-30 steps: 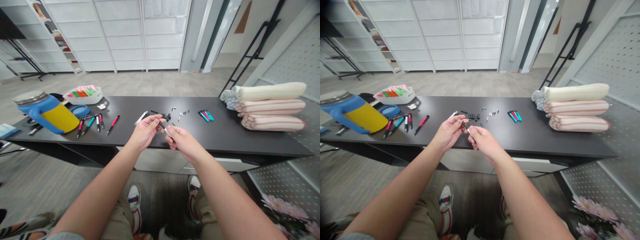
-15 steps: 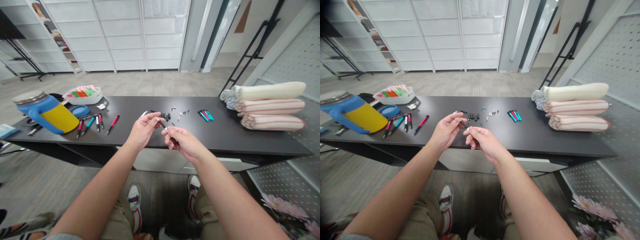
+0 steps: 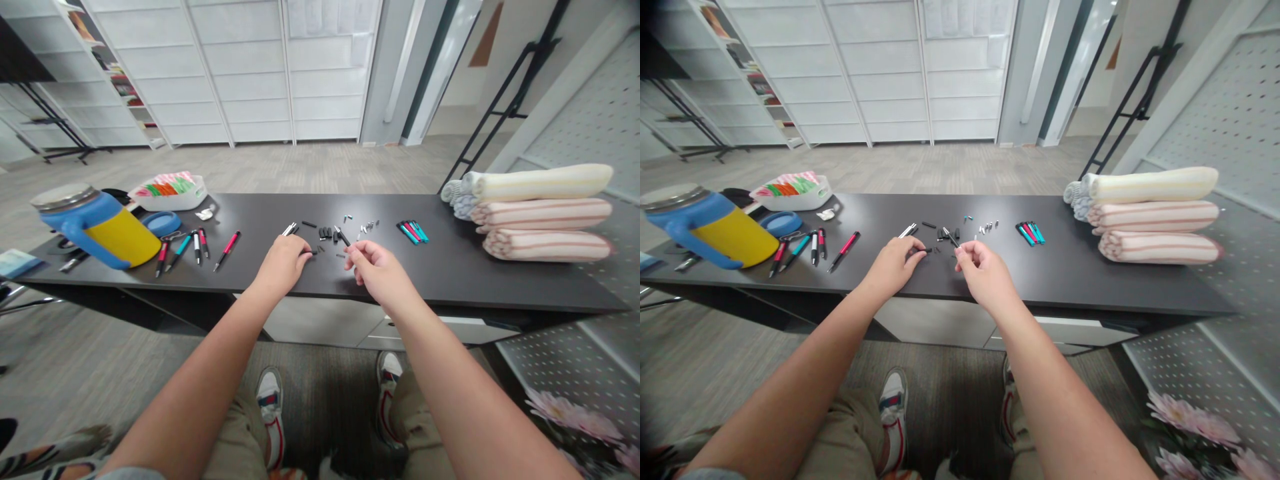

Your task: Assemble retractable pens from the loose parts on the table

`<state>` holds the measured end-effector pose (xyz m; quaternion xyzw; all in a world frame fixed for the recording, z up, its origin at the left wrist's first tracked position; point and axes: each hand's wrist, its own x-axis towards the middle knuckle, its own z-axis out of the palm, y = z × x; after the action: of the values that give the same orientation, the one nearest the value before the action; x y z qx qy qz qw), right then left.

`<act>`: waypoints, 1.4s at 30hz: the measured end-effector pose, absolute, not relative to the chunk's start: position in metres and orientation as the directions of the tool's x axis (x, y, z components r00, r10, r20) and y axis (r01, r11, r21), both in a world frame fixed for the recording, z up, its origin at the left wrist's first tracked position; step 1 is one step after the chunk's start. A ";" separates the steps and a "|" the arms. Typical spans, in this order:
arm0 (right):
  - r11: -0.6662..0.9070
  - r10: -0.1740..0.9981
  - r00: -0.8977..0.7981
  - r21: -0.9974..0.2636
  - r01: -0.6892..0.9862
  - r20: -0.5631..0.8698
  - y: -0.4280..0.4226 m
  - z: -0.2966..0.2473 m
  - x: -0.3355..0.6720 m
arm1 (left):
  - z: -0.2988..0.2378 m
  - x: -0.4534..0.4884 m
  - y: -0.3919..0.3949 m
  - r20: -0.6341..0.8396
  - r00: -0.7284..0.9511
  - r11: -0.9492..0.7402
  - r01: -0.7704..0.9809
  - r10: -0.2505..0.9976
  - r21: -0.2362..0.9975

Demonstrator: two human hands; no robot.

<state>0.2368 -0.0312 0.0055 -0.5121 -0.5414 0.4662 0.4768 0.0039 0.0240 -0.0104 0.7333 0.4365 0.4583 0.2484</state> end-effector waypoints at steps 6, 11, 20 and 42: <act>0.176 0.984 -0.045 -0.924 0.340 0.170 -0.034 0.005 0.238 | -0.002 0.021 0.015 0.202 0.092 -0.186 -0.160 0.975 0.969; 0.207 0.978 -0.107 -0.889 0.408 0.178 -0.045 0.012 0.226 | -0.002 0.033 0.009 0.112 0.090 -0.058 -0.460 0.990 0.886; 0.220 0.975 -0.103 -0.863 0.455 0.194 -0.046 0.007 0.221 | -0.001 0.042 0.003 0.075 0.127 -0.001 -0.502 0.989 0.865; 0.311 0.942 -0.047 -0.807 0.503 0.334 -0.046 0.002 0.214 | -0.012 0.050 -0.002 0.166 -0.061 -0.177 -0.372 0.984 0.911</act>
<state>0.2139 -0.0463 0.0016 -0.5315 -0.6793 0.2492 0.4404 0.0504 -0.0022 -0.0122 0.4299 0.3560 0.6354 0.5337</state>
